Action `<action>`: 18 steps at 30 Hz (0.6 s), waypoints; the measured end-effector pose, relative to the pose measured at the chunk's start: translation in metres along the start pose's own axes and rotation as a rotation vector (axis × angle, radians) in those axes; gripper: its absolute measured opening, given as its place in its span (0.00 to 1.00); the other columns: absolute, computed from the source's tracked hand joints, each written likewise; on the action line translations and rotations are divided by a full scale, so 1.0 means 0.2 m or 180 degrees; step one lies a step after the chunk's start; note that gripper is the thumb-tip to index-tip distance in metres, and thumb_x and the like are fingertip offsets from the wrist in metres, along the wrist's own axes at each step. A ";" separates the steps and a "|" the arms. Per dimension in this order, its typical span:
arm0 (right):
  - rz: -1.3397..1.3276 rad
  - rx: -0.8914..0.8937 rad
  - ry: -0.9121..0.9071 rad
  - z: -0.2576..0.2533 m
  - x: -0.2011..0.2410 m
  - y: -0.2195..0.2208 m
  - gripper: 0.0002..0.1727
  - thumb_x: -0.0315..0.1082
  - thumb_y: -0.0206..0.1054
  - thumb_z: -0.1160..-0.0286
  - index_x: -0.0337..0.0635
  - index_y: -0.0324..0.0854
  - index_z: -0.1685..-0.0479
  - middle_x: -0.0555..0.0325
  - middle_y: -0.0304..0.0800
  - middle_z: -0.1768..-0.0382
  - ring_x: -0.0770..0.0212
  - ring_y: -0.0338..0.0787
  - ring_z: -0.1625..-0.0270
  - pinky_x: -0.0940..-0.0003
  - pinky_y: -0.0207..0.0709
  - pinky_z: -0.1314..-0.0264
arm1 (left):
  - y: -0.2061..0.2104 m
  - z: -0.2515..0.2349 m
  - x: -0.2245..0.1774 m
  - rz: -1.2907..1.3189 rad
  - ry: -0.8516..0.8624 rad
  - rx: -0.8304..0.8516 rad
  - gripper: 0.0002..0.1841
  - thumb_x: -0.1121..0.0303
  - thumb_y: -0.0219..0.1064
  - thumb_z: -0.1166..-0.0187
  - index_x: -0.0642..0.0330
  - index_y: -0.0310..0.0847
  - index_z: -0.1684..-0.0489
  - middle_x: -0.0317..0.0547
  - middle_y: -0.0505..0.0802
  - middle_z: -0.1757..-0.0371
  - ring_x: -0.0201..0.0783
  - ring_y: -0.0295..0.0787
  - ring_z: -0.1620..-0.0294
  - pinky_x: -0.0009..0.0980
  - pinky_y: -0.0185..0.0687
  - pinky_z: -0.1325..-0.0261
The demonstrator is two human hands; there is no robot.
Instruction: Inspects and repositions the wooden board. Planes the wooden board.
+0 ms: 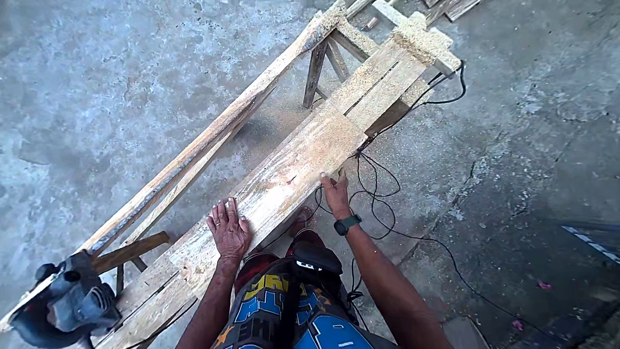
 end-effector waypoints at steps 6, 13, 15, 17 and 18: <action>-0.0294 -0.0377 0.0065 0.27 0.15 0.23 0.32 0.45 0.62 0.13 0.34 0.67 0.17 0.38 0.83 0.30 0.50 0.86 0.31 0.49 0.81 0.28 | -0.43 0.17 0.22 0.1537 -0.0397 -0.0245 0.34 0.62 0.67 0.29 0.57 0.75 0.17 0.62 0.71 0.13 0.62 0.60 0.10 0.56 0.61 0.11; -0.0347 -0.0189 0.0094 0.13 0.08 0.30 0.28 0.46 0.57 0.10 0.42 0.68 0.18 0.48 0.82 0.29 0.57 0.87 0.33 0.54 0.85 0.37 | -0.97 0.76 1.27 0.0438 -0.1833 -0.1588 0.28 0.66 0.67 0.26 0.63 0.79 0.24 0.63 0.81 0.22 0.61 0.77 0.21 0.57 0.75 0.23; -0.0313 -0.0121 0.0122 0.14 0.05 0.34 0.30 0.51 0.55 0.09 0.47 0.64 0.14 0.47 0.81 0.27 0.53 0.87 0.32 0.48 0.86 0.38 | -1.04 0.91 1.58 0.0318 -0.2599 -0.1628 0.33 0.63 0.70 0.26 0.67 0.72 0.19 0.67 0.80 0.23 0.63 0.76 0.22 0.59 0.73 0.22; -0.0400 0.0002 0.0204 0.23 0.06 0.41 0.33 0.56 0.52 0.09 0.48 0.59 0.11 0.44 0.79 0.25 0.48 0.88 0.33 0.43 0.87 0.40 | -1.03 1.00 1.90 0.0668 -0.3275 -0.1405 0.41 0.55 0.72 0.25 0.67 0.62 0.13 0.72 0.78 0.23 0.65 0.76 0.23 0.61 0.73 0.22; -0.0491 -0.0020 0.0335 0.32 0.11 0.42 0.33 0.55 0.51 0.08 0.46 0.59 0.12 0.42 0.77 0.25 0.47 0.87 0.33 0.43 0.85 0.39 | -0.97 1.00 2.05 0.0903 -0.3377 -0.1237 0.45 0.52 0.72 0.25 0.68 0.58 0.11 0.72 0.77 0.22 0.66 0.76 0.23 0.62 0.72 0.22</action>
Point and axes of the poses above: each hand's wrist, its own z-axis away from the middle knuckle, its own y-axis out of the palm, x = y × z, the point moved 3 cm from there along -z, towards the middle knuckle
